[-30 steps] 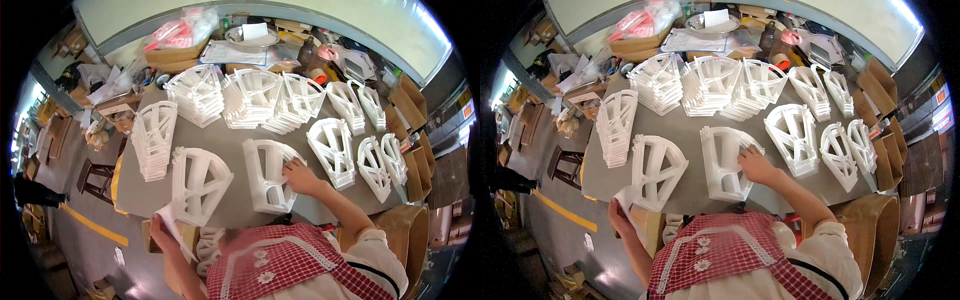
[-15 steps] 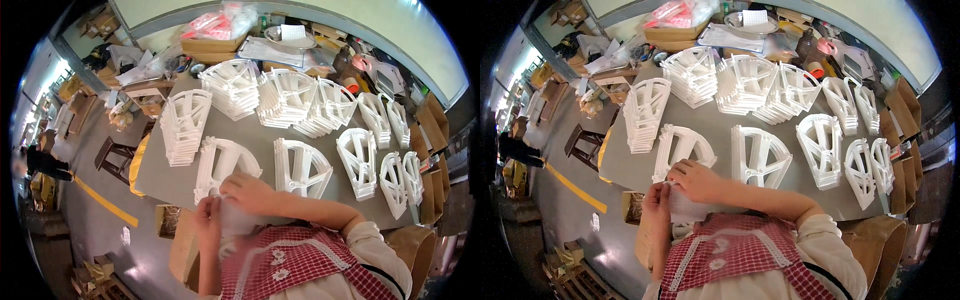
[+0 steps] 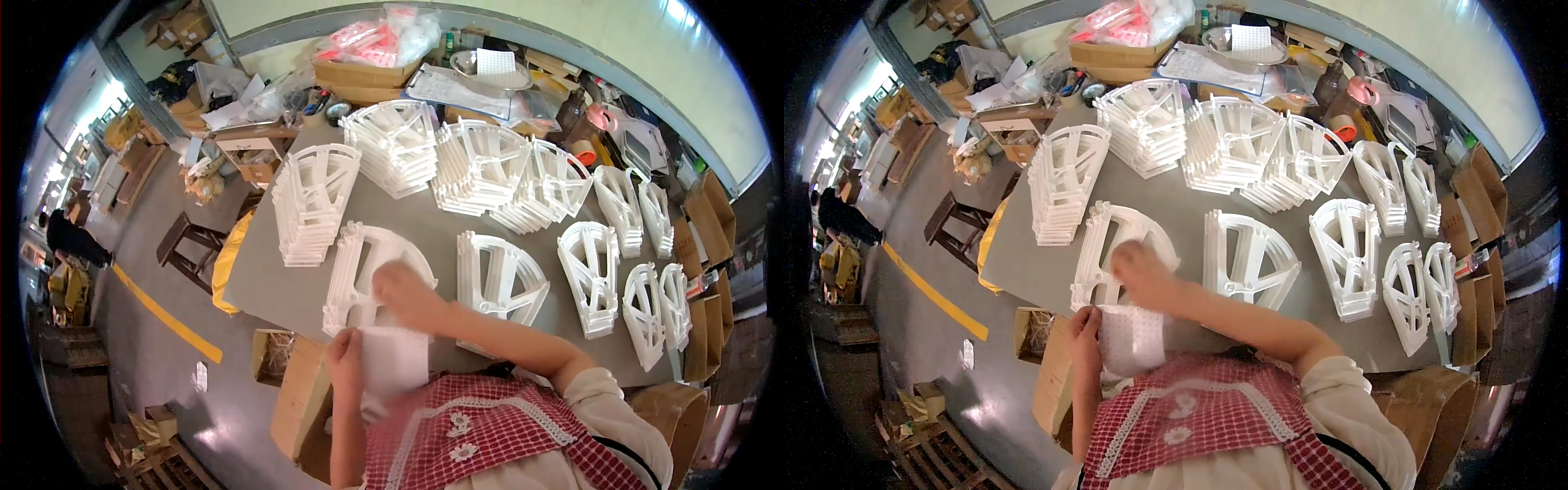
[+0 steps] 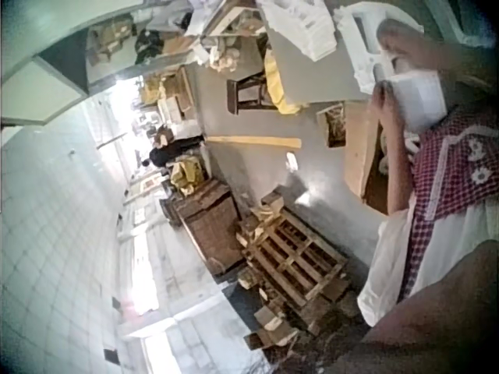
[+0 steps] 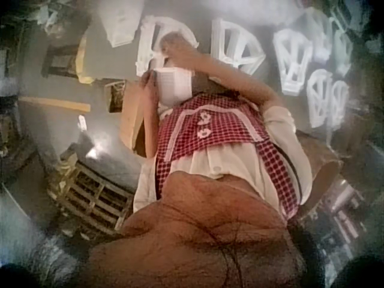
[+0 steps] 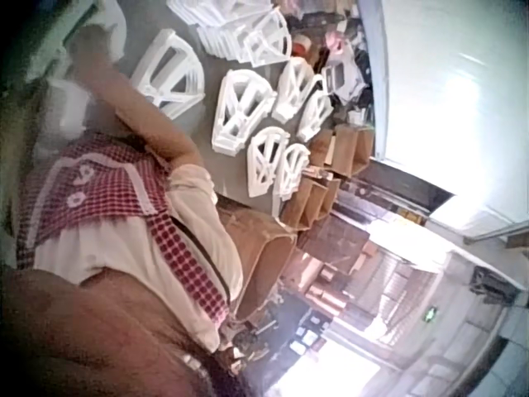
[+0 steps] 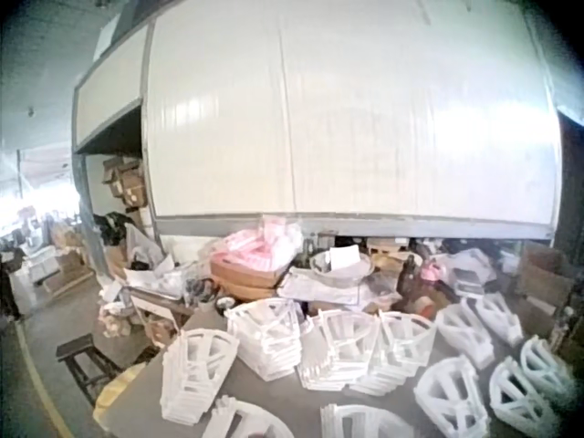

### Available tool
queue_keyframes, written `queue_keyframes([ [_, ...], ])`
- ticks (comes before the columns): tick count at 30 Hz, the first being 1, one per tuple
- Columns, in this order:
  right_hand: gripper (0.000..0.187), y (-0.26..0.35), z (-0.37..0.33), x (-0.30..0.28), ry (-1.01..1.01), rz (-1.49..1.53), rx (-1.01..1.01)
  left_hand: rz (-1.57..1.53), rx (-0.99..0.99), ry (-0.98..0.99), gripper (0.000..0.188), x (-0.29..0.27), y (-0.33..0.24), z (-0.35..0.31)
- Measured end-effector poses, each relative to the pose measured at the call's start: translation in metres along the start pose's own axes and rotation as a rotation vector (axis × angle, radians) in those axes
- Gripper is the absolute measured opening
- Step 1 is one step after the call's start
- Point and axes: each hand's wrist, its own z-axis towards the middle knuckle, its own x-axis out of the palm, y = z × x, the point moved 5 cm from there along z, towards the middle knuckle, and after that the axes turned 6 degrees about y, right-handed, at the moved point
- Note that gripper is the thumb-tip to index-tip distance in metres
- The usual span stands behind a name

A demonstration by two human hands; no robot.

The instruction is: The person organizes white plastic components on a table, checks a list, and places the components into a large cardboard box.

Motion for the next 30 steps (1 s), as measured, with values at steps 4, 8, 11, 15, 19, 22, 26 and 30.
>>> queue_keyframes([
  [4,0.02,-0.058,0.013,0.01,-0.042,-0.174,0.197,0.0,0.0,-0.106,0.016,-0.017,0.013,-0.003],
  [8,0.036,-0.056,0.025,0.019,0.0,-0.434,0.11,-0.004,-0.026,-0.135,0.017,-0.03,0.02,-0.009],
  [11,0.033,-0.062,0.032,0.02,0.079,-0.464,0.291,-0.011,-0.031,-0.215,0.017,-0.032,0.013,-0.015],
  [15,0.029,-0.077,0.032,-0.001,-0.047,-0.394,0.447,-0.193,-0.012,-0.317,0.015,-0.059,0.031,-0.018],
  [19,0.027,-0.035,0.01,0.006,0.282,-0.462,0.313,-0.175,-0.049,-0.377,0.017,-0.057,0.009,-0.023],
  [22,0.02,-0.024,-0.007,0.022,0.344,-0.454,0.163,-0.177,-0.048,-0.316,0.016,-0.057,0.01,-0.014],
  [26,0.016,-0.022,-0.022,-0.006,0.172,-0.319,0.146,-0.25,-0.027,-0.334,0.018,-0.045,-0.014,-0.018],
  [30,0.022,-0.027,-0.067,-0.072,0.15,-0.262,0.332,-0.287,0.023,-0.438,0.048,-0.072,-0.001,-0.018],
])
